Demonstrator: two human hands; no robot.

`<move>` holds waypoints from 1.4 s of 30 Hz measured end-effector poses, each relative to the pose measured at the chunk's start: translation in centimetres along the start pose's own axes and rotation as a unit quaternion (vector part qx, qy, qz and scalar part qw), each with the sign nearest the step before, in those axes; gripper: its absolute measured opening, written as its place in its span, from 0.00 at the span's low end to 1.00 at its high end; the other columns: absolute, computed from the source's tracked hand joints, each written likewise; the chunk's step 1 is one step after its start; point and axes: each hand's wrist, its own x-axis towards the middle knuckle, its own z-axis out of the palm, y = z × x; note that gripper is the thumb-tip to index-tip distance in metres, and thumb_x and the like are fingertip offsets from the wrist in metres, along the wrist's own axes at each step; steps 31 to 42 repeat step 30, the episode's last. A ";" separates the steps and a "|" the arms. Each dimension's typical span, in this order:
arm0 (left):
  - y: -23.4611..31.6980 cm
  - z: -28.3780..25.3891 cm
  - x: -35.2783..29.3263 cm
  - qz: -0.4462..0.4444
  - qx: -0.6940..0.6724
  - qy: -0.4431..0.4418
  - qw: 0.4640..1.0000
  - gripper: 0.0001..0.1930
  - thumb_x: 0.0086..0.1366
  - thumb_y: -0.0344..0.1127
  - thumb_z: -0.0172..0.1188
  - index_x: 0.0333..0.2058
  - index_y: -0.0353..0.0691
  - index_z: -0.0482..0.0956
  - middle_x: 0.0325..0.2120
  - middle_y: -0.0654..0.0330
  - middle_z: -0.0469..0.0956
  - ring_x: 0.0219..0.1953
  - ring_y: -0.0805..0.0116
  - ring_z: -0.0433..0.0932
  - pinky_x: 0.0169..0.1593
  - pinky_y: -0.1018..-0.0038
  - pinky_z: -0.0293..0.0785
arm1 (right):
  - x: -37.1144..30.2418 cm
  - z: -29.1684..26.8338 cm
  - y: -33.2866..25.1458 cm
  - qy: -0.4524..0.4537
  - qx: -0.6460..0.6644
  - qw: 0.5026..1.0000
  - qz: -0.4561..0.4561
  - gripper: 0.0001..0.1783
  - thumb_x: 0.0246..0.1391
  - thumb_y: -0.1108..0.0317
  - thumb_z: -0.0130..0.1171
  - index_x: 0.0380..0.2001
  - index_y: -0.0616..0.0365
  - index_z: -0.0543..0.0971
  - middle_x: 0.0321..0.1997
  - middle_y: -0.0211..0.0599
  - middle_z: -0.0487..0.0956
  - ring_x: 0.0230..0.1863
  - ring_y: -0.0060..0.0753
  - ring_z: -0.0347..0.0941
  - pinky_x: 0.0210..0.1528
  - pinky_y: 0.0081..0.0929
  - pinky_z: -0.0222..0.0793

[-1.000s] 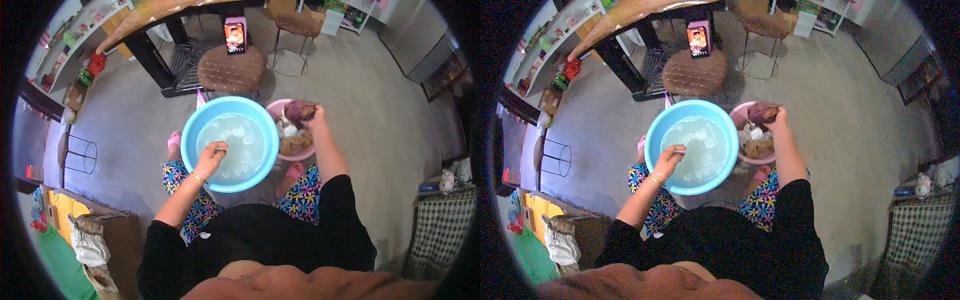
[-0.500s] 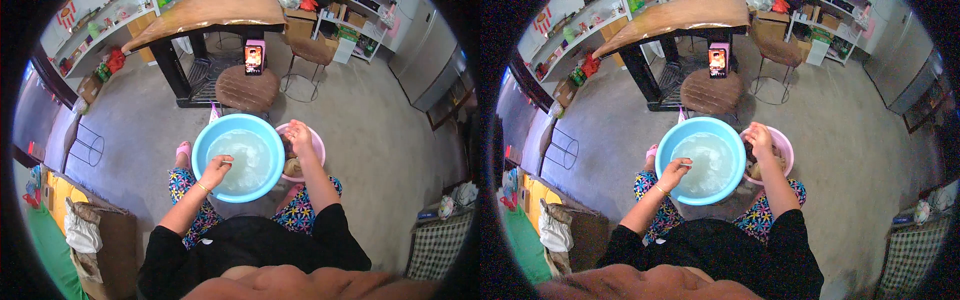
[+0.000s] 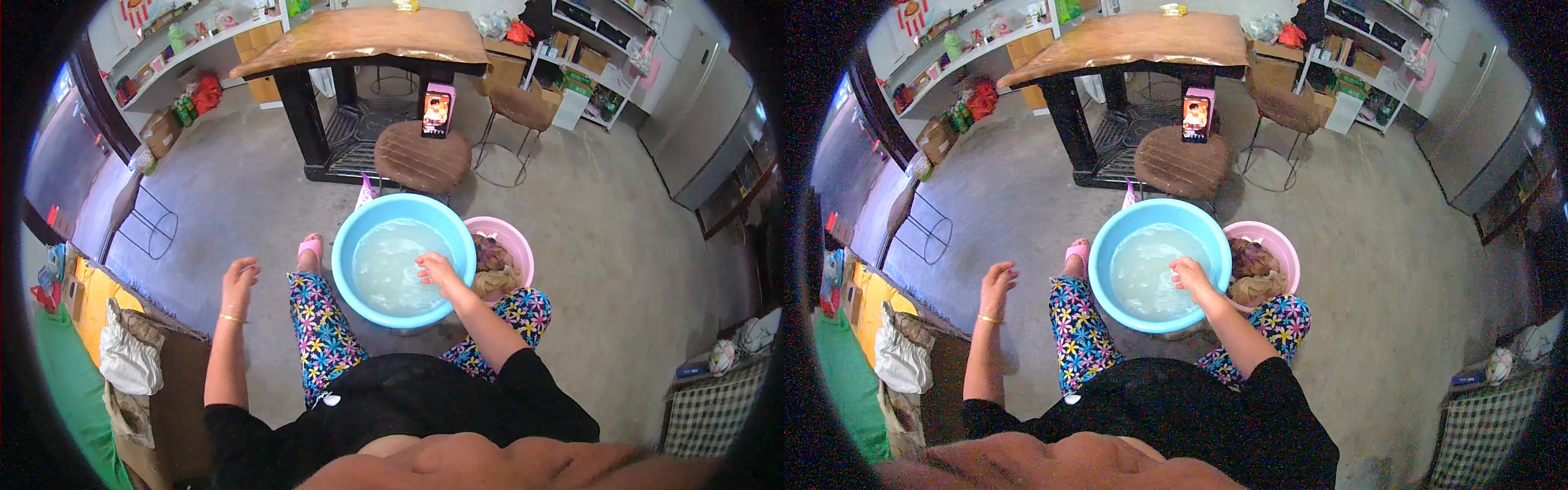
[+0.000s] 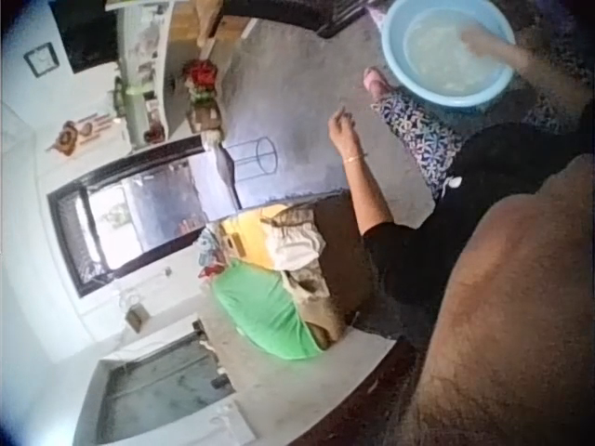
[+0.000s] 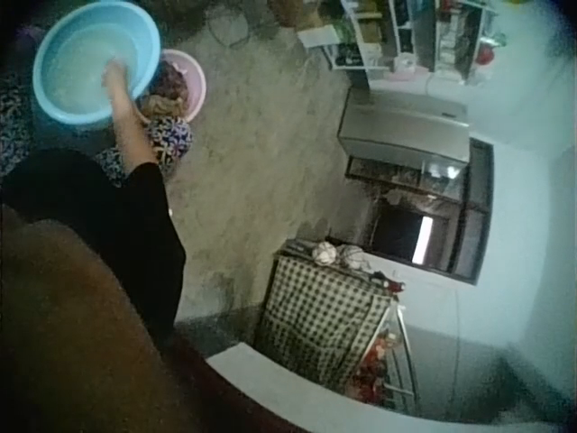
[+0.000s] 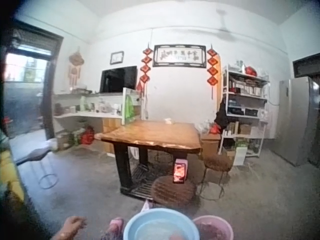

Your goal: The person hand-washes clothes in a basin of water, wrings them out, pours laundry detergent powder from a bag into the water, and washes another garment before wringing it out.

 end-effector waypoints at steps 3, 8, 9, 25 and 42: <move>-2.5 -5.6 -1.1 -0.021 -0.009 0.090 0.996 0.13 0.56 0.30 0.47 0.40 0.37 0.72 0.34 0.61 0.74 0.36 0.72 0.74 0.36 0.77 0.70 | 0.0 0.5 1.1 -0.008 -0.034 0.999 0.001 0.13 0.52 0.64 0.44 0.36 0.58 0.72 0.37 0.34 0.72 0.33 0.28 0.69 0.32 0.26 0.67; -6.1 -13.6 -5.1 -0.058 -0.021 0.194 0.979 0.13 0.56 0.31 0.46 0.40 0.36 0.72 0.34 0.62 0.73 0.32 0.73 0.72 0.31 0.80 0.68 | -0.7 1.2 1.8 -0.012 -0.064 0.998 0.013 0.10 0.52 0.64 0.45 0.35 0.56 0.72 0.38 0.33 0.70 0.33 0.27 0.68 0.32 0.25 0.66; -8.0 -15.3 -5.6 -0.060 -0.016 0.206 0.977 0.13 0.56 0.31 0.47 0.40 0.36 0.72 0.34 0.62 0.73 0.32 0.73 0.72 0.31 0.80 0.68 | -1.0 1.3 1.8 -0.009 -0.069 0.997 0.019 0.11 0.52 0.64 0.45 0.35 0.56 0.72 0.38 0.34 0.70 0.33 0.28 0.68 0.32 0.25 0.66; -11.7 -17.7 -17.0 -0.183 -0.067 0.313 0.930 0.12 0.57 0.38 0.53 0.37 0.39 0.76 0.26 0.65 0.73 0.24 0.77 0.70 0.27 0.82 0.65 | 0.0 0.2 3.8 -0.012 -0.004 0.999 0.048 0.11 0.50 0.63 0.50 0.35 0.57 0.71 0.32 0.34 0.72 0.27 0.31 0.71 0.28 0.28 0.69; -14.9 -20.7 -19.5 -0.196 -0.029 0.313 0.929 0.14 0.57 0.37 0.51 0.40 0.36 0.73 0.29 0.61 0.75 0.30 0.70 0.73 0.32 0.76 0.70 | 1.9 1.8 2.5 -0.018 -0.075 0.995 0.071 0.16 0.47 0.58 0.52 0.36 0.56 0.71 0.32 0.33 0.71 0.28 0.33 0.70 0.28 0.29 0.69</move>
